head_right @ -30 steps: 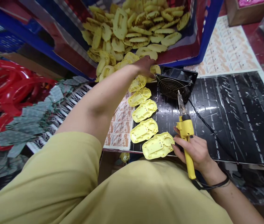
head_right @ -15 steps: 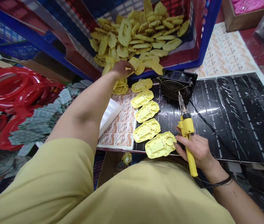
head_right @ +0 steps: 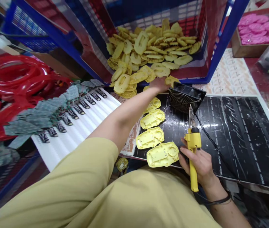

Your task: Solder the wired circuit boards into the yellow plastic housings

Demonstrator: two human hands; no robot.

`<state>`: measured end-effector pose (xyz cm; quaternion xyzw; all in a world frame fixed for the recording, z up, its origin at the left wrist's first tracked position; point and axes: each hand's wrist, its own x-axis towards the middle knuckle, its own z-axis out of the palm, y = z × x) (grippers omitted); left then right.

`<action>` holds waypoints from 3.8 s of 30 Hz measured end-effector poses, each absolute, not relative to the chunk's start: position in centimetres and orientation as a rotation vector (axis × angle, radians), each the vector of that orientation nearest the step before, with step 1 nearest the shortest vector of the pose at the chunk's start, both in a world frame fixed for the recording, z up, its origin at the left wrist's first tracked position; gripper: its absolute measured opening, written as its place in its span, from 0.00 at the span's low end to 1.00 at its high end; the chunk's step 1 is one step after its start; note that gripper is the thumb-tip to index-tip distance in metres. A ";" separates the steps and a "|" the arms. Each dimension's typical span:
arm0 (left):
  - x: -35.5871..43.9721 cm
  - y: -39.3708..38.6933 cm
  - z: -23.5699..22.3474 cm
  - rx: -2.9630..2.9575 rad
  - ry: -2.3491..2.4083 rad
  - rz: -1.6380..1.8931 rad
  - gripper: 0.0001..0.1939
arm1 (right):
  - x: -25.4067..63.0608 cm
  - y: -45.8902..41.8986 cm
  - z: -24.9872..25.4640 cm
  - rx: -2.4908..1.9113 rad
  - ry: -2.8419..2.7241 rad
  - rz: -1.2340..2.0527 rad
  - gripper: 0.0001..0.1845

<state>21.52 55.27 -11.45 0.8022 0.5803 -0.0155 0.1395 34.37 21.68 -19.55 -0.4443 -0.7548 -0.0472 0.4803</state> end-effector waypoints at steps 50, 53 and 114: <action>5.1 37.0 -15.8 2.776 0.692 -0.208 0.37 | 35.4 22.8 -19.8 -0.919 -2.197 0.022 0.23; 6.3 38.5 -15.9 2.803 0.762 -0.198 0.35 | 35.2 23.6 -20.8 -0.914 -2.182 -0.062 0.27; 7.3 34.7 -13.5 2.020 0.990 0.450 0.04 | 32.3 22.6 -18.9 -1.217 -1.849 -0.037 0.13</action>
